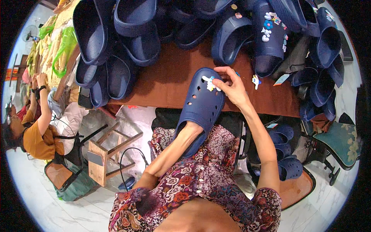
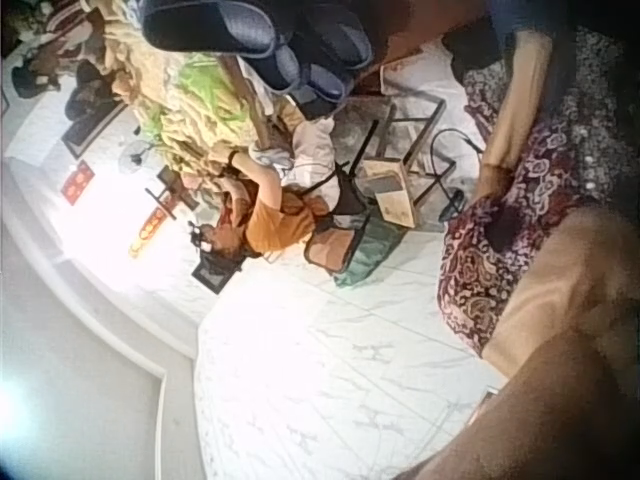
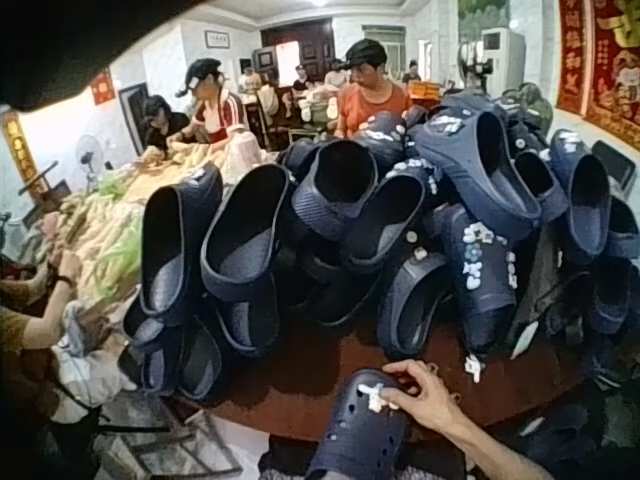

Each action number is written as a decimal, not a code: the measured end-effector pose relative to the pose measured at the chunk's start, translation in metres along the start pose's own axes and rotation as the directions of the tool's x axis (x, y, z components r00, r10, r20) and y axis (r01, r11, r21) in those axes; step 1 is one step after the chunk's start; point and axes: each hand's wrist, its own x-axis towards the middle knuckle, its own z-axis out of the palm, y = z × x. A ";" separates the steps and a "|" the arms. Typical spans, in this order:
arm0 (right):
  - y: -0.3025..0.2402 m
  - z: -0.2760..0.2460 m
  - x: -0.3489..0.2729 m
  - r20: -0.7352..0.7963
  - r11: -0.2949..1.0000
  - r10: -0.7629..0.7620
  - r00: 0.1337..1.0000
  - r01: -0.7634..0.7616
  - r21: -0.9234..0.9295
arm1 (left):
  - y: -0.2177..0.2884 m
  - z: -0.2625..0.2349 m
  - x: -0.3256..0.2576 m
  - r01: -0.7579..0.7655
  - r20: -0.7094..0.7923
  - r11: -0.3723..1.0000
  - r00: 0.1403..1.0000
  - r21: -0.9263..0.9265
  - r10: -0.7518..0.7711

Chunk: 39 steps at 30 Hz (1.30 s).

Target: Decorating blue clog-style shoes by inserting small colorful charms into the holes.

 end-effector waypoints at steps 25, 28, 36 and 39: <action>-0.006 -0.005 -0.018 -0.003 0.837 -0.355 0.935 0.316 -0.447 | -0.024 0.006 -0.005 -0.188 -0.122 0.623 0.981 -0.759 0.148; -0.002 -0.008 -0.016 0.001 0.844 -0.353 0.935 0.319 -0.431 | -0.007 -0.005 -0.015 0.182 0.184 -0.030 0.960 -0.983 -0.209; -0.002 -0.020 -0.015 0.084 0.890 -0.322 0.943 0.332 -0.312 | 0.005 -0.010 -0.031 0.102 0.072 0.061 0.924 -0.993 -0.376; -0.004 -0.025 -0.016 0.100 0.863 -0.359 0.928 0.370 -0.344 | 0.002 -0.009 -0.031 0.101 0.076 0.046 0.921 -0.994 -0.382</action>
